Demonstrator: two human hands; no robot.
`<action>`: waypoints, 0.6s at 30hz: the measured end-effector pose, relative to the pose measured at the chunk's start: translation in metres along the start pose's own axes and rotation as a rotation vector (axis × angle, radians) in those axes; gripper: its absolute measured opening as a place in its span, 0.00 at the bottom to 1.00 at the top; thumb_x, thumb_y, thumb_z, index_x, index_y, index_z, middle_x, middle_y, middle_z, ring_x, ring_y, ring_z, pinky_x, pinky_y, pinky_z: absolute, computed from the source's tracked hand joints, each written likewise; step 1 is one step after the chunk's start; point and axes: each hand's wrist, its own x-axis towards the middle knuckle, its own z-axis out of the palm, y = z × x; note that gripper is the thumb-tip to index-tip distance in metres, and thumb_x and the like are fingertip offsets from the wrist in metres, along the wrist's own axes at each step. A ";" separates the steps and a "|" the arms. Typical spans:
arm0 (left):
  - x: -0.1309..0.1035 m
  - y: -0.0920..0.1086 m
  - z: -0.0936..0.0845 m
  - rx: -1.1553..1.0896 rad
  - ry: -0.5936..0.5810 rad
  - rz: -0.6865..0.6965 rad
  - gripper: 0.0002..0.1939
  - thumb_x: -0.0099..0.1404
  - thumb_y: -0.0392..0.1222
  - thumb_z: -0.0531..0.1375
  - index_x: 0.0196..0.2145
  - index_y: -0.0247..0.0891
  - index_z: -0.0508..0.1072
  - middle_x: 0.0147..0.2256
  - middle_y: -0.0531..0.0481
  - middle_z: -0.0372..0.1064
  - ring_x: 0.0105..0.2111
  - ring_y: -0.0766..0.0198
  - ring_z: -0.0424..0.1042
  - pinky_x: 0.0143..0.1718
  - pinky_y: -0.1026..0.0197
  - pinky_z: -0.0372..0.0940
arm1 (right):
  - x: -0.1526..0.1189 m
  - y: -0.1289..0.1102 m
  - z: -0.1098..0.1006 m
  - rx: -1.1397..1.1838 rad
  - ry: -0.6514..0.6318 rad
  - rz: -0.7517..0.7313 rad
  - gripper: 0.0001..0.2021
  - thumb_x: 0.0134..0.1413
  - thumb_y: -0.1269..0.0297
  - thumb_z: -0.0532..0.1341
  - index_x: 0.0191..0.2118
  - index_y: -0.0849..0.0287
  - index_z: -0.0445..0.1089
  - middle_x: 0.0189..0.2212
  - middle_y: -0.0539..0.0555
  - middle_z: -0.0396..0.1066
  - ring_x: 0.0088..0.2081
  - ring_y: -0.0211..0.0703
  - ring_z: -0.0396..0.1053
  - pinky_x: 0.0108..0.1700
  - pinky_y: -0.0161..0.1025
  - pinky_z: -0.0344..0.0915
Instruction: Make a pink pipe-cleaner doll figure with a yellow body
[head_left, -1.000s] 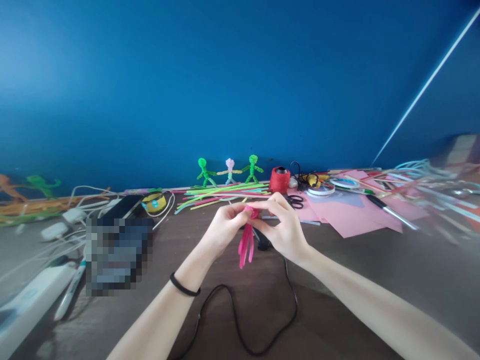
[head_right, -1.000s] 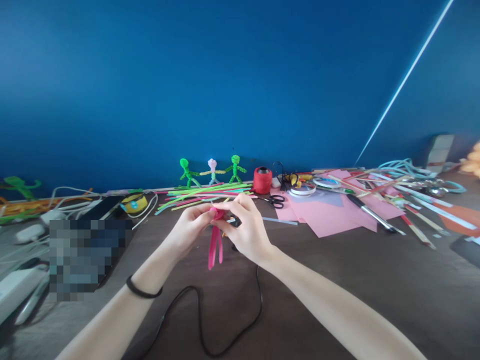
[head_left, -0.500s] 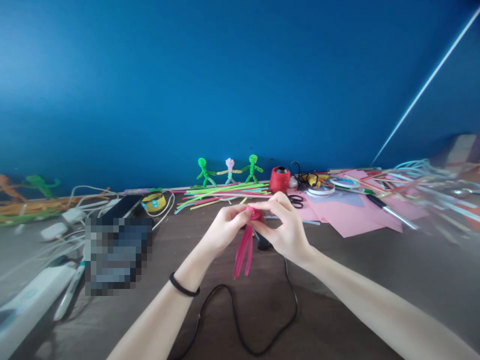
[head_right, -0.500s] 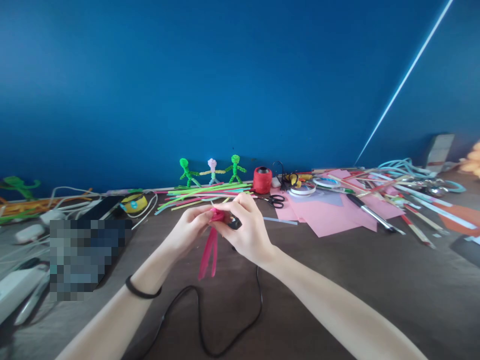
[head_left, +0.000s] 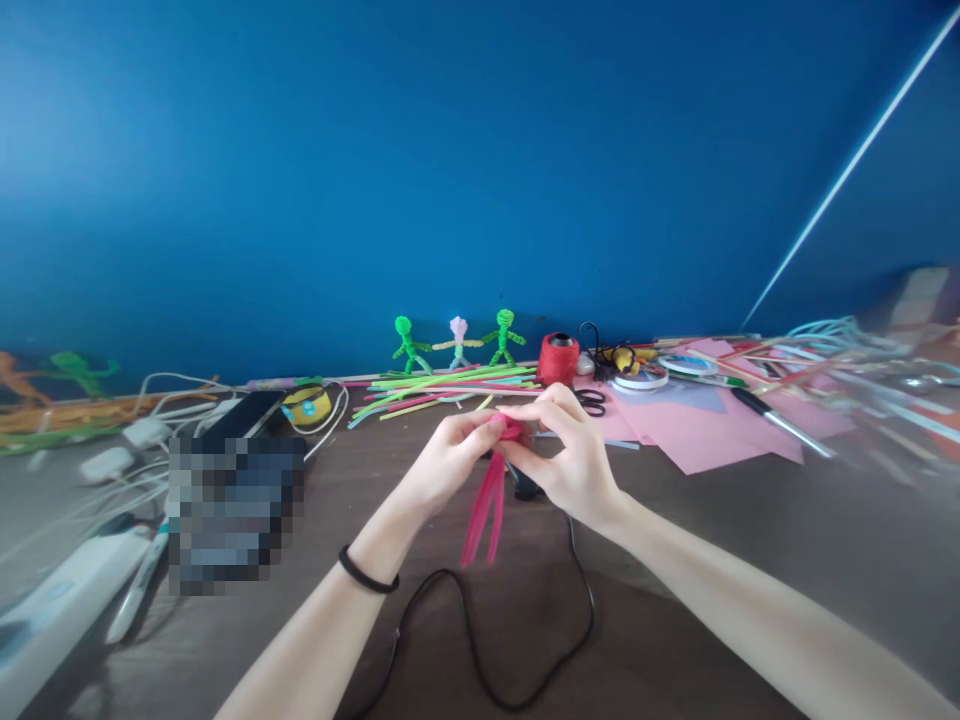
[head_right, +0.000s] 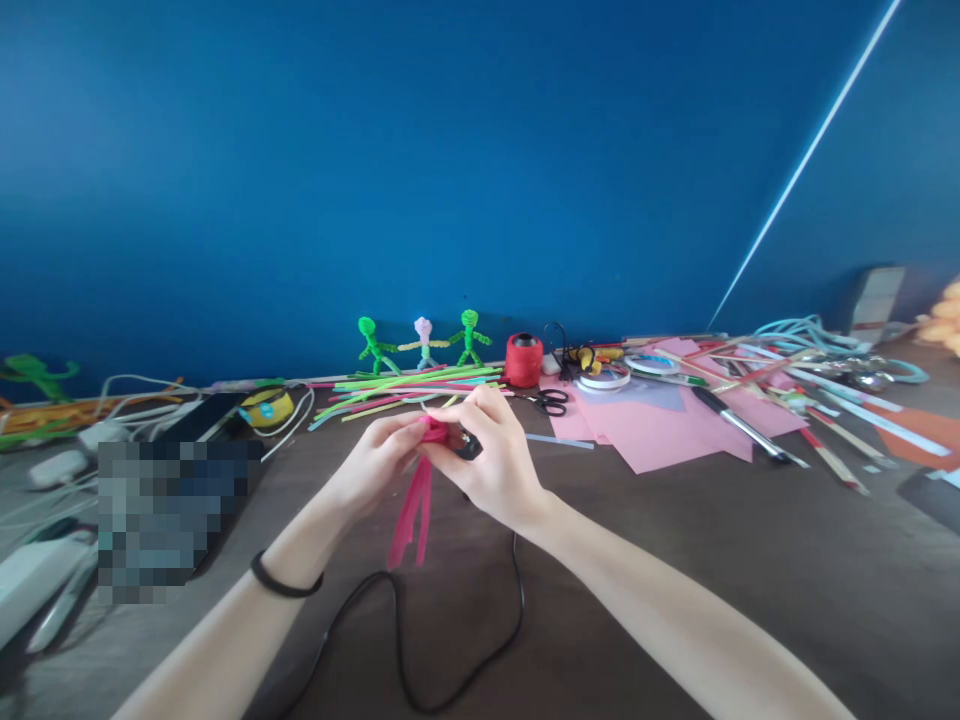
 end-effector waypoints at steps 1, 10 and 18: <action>0.000 0.000 0.000 -0.001 -0.002 -0.001 0.16 0.59 0.46 0.54 0.38 0.33 0.73 0.36 0.45 0.72 0.38 0.59 0.68 0.39 0.62 0.60 | 0.000 0.000 0.000 -0.001 -0.002 0.005 0.09 0.46 0.68 0.62 0.37 0.56 0.68 0.26 0.49 0.60 0.29 0.38 0.60 0.31 0.38 0.61; -0.001 0.001 0.000 -0.026 -0.030 0.005 0.14 0.60 0.44 0.54 0.38 0.34 0.74 0.36 0.46 0.72 0.37 0.60 0.68 0.41 0.61 0.60 | -0.002 0.002 0.000 0.018 -0.019 0.027 0.10 0.46 0.69 0.62 0.37 0.56 0.68 0.27 0.50 0.60 0.30 0.38 0.61 0.31 0.38 0.61; -0.001 0.001 0.001 0.001 -0.022 0.025 0.14 0.60 0.44 0.53 0.38 0.34 0.74 0.36 0.46 0.72 0.37 0.60 0.69 0.41 0.62 0.61 | -0.001 -0.002 -0.001 0.014 -0.001 -0.005 0.09 0.45 0.70 0.62 0.36 0.57 0.68 0.25 0.49 0.59 0.29 0.38 0.60 0.30 0.38 0.61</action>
